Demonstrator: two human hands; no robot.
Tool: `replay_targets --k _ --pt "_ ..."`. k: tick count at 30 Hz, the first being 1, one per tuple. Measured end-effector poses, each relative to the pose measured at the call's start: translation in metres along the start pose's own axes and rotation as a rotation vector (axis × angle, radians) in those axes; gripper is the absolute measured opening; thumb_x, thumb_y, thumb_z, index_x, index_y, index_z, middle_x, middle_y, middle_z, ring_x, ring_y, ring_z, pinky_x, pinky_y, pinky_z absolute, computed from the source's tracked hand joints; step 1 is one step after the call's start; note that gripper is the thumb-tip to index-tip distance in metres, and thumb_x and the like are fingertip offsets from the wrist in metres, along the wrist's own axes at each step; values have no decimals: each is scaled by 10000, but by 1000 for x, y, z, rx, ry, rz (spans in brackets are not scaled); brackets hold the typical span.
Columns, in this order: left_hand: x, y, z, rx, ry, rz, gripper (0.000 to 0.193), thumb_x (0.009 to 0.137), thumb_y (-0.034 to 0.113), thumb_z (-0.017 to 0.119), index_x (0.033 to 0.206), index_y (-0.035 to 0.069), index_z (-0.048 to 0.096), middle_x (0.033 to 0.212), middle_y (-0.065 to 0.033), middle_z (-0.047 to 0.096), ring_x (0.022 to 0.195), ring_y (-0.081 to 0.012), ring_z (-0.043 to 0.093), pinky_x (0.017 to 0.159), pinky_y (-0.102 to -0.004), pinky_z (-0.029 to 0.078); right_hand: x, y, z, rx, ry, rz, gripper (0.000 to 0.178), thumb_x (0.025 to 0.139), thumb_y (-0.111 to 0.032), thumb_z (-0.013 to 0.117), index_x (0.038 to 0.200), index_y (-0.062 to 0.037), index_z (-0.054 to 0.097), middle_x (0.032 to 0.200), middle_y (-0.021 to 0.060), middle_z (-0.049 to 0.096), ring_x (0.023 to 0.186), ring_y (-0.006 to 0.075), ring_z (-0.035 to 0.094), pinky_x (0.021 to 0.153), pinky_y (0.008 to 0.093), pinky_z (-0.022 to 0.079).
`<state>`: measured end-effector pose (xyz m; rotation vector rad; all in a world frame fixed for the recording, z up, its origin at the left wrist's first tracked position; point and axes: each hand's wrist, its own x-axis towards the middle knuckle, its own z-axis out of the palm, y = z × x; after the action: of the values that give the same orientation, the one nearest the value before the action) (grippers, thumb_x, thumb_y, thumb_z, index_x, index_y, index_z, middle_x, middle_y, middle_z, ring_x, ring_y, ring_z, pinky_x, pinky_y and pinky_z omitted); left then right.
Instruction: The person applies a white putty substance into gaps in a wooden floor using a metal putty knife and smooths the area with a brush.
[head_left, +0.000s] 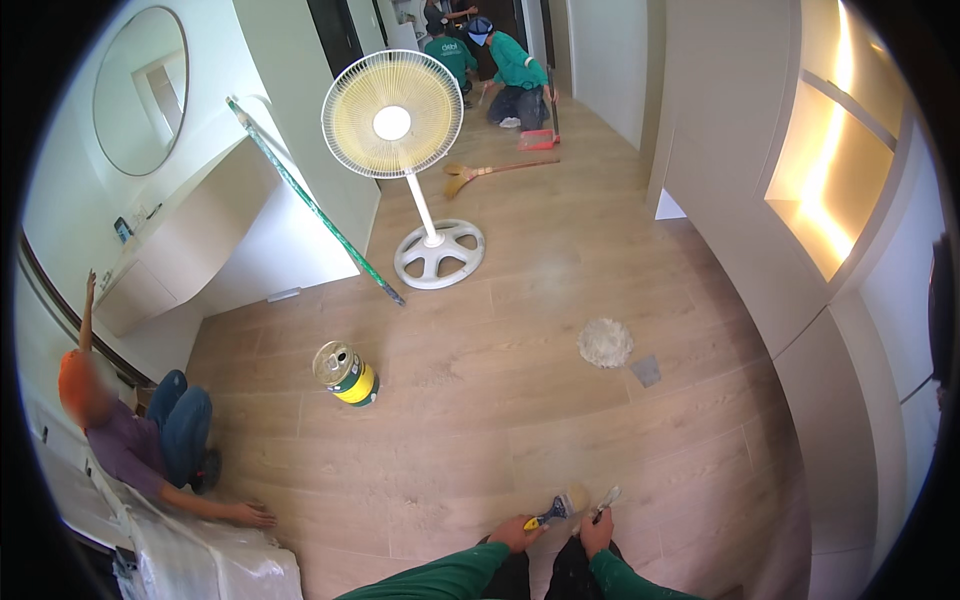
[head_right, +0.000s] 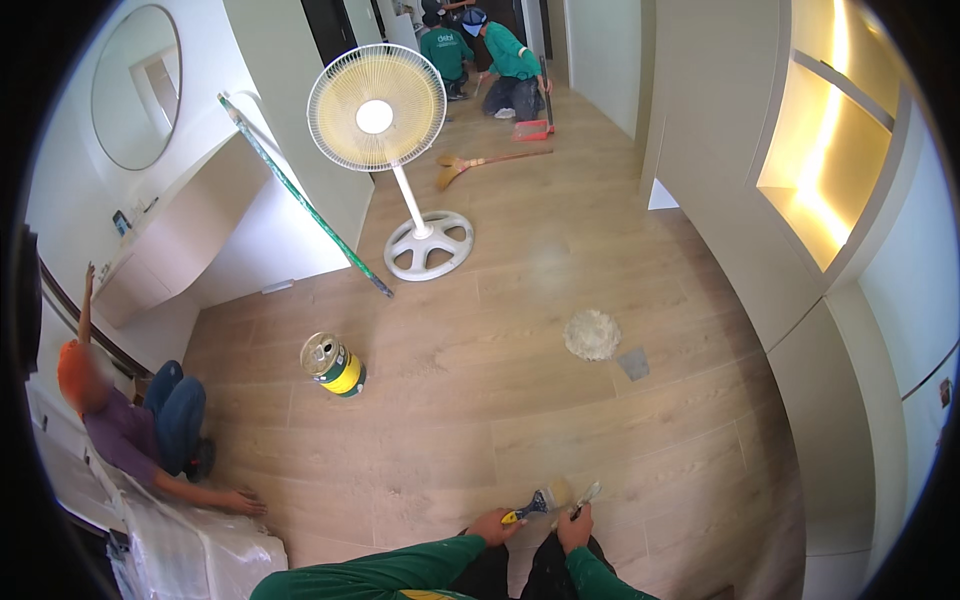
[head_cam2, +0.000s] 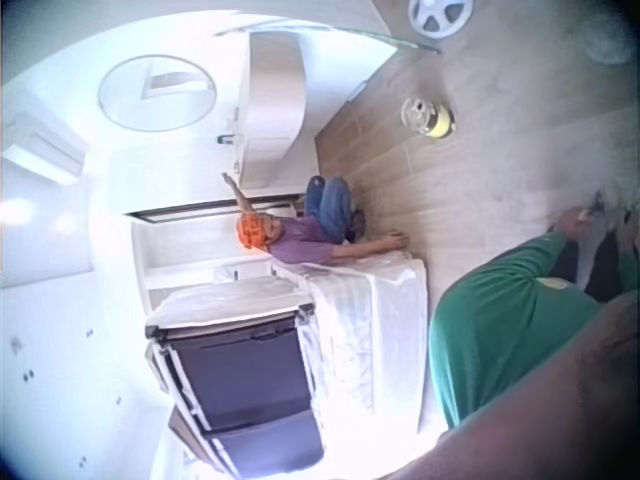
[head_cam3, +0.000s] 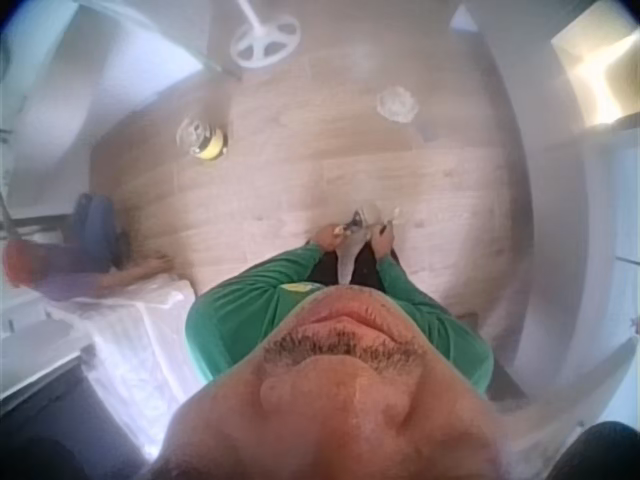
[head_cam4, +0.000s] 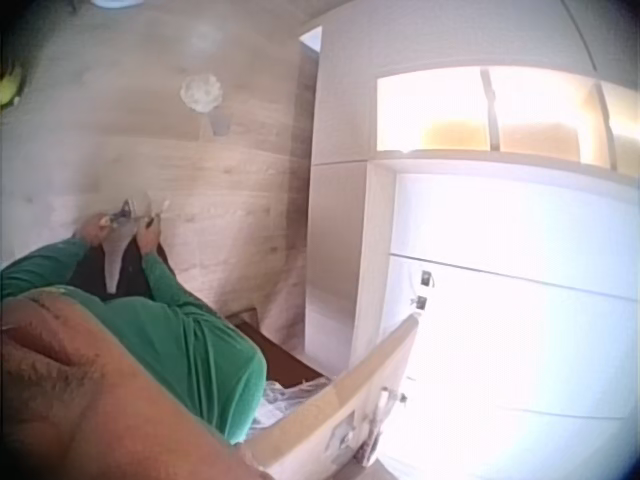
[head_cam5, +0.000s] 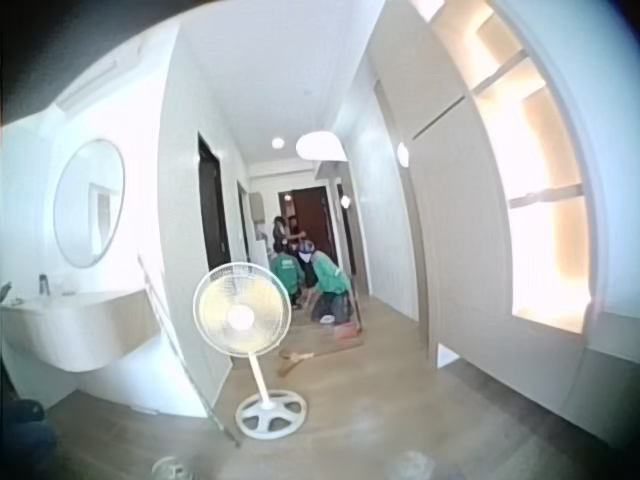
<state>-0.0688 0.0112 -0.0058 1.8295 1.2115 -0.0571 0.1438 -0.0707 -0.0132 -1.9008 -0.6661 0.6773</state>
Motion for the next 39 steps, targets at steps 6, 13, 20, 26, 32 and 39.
replay_targets --k 6,13,20,26,32,39 --pt "2 -3 2 22 4 15 778 935 688 535 1332 23 610 1290 -250 641 1204 -429 600 1036 -475 474 -1 -6 2 -47 -8 3 215 820 -126 622 960 23 552 774 184 639 711 312 643 683 435 501" --pt "4 2 -3 12 -49 -8 779 943 688 514 1324 15 614 1279 -260 642 1192 -434 604 1031 -478 475 0 -7 4 -39 1 -15 193 828 -130 616 931 21 552 750 175 624 681 280 617 661 419 490" --pt "3 -1 -5 -16 -24 26 753 951 671 515 1304 15 622 1263 -260 646 1173 -433 608 1020 -480 474 -1 -4 9 -23 -4 -31 199 829 -124 621 952 22 566 749 161 631 675 270 618 653 408 491" --pt "0 3 -9 -22 -23 28 712 966 636 522 1282 7 627 1230 -263 656 1156 -436 612 1003 -478 479 -3 -14 8 -24 -17 -23 243 805 -149 640 960 23 563 785 230 666 747 407 687 682 460 518" --pt "0 4 -13 -5 -33 22 704 966 632 530 1262 1 631 1204 -266 662 1133 -440 618 984 -479 485 -4 -16 10 -46 -3 -31 227 805 -147 636 943 17 561 764 230 653 734 413 678 671 460 514" --pt "-4 10 -17 -1 -25 0 708 963 639 530 1272 9 626 1197 -263 667 1127 -436 627 975 -478 493 -5 -15 13 -48 8 -23 197 805 -136 624 909 16 555 722 220 628 674 401 647 642 459 498"
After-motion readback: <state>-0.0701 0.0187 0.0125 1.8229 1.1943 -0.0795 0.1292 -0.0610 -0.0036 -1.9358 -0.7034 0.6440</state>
